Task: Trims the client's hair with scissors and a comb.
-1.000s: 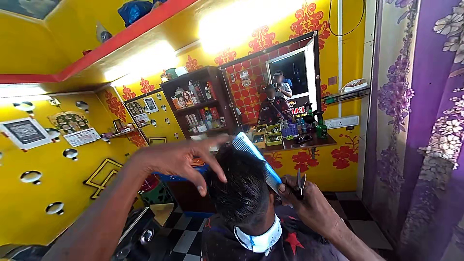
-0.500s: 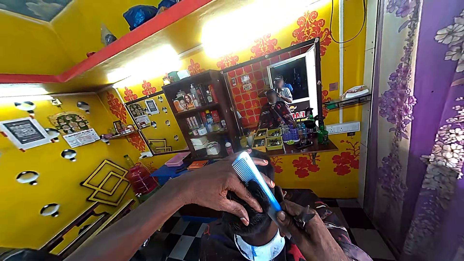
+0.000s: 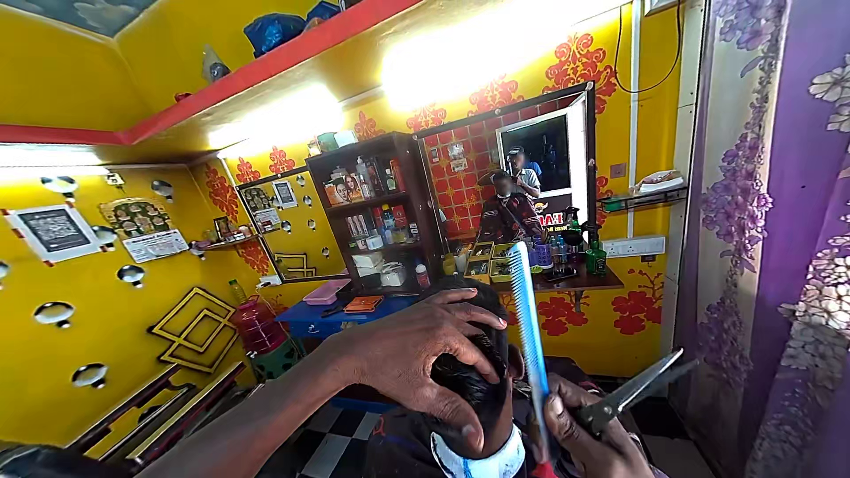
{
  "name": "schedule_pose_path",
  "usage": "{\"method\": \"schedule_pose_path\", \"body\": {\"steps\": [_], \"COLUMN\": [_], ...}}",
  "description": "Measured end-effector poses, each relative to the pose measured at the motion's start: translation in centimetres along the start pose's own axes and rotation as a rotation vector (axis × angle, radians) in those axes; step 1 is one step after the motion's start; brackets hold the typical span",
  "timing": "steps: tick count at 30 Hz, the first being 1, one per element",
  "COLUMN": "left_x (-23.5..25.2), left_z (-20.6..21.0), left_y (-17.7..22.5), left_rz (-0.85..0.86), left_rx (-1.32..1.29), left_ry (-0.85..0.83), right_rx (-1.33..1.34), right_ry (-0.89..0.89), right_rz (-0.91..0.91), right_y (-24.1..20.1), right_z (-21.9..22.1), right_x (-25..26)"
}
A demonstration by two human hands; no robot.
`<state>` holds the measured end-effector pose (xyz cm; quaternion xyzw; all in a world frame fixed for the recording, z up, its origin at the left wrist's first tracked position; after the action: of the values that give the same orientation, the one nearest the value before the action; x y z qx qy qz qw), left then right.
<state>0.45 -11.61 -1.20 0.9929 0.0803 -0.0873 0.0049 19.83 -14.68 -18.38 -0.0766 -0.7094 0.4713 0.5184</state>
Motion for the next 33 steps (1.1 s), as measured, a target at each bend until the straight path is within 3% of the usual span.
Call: {"method": "schedule_pose_path", "body": {"steps": [4,6,9,11,13,16,18,22,27,29,33], "left_x": [0.2,0.4,0.3,0.1,0.0,-0.1,-0.1,-0.1,-0.2,-0.2,-0.1], "left_z": [0.7,1.0,1.0,0.9,0.7,0.6,0.6,0.4,0.5,0.5,0.5], "left_y": [0.3,0.2,0.0,0.1,0.1,0.1,0.0,0.0,-0.1,-0.1,0.0], "left_rz": [-0.039,-0.053,-0.055,-0.068,-0.088,-0.084,-0.083,-0.089,-0.094,-0.101,-0.098], "left_rx": [-0.136,-0.114,-0.072,-0.069,-0.072,-0.075,-0.078,-0.076,-0.060,-0.050,-0.046], "left_ry": [0.099,0.108,0.071,0.062,0.065,0.077,0.082,0.080,0.086,0.071,0.071], "right_rx": [-0.792,-1.182,-1.404,-1.319,-0.994,-0.251,-0.005,-0.013,-0.096,-0.139,-0.454], "right_ry": [-0.113,-0.043,0.167,0.160,-0.046,-0.467,-0.647,-0.656,-0.396,-0.423,-0.367], "right_rz": [0.043,0.064,0.448,0.782,0.918,0.660,0.558,0.473,0.378,0.363,0.407], "right_y": [-1.6,-2.4,-2.2,-0.8,0.8,1.1,0.6,-0.1,-0.9,-0.5,0.7], "right_z": [2.7,2.4,-2.6,-7.2,-10.1,-9.2,-7.5,-5.1,-2.9,-3.8,-4.9], "right_x": [0.6,0.5,-0.7,-1.9,-2.9,-3.0,-2.7,-1.8,-0.6,-0.4,-0.1]}}
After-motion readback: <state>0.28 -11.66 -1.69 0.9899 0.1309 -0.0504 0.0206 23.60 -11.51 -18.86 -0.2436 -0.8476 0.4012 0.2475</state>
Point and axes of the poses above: each hand's wrist, its own x-axis towards the middle knuckle, its own z-axis out of the palm, y = z × x, the point moved 4 cm from there along x, towards the middle knuckle, and after that the axes turned 15 degrees about -y, right-handed, at the moved point
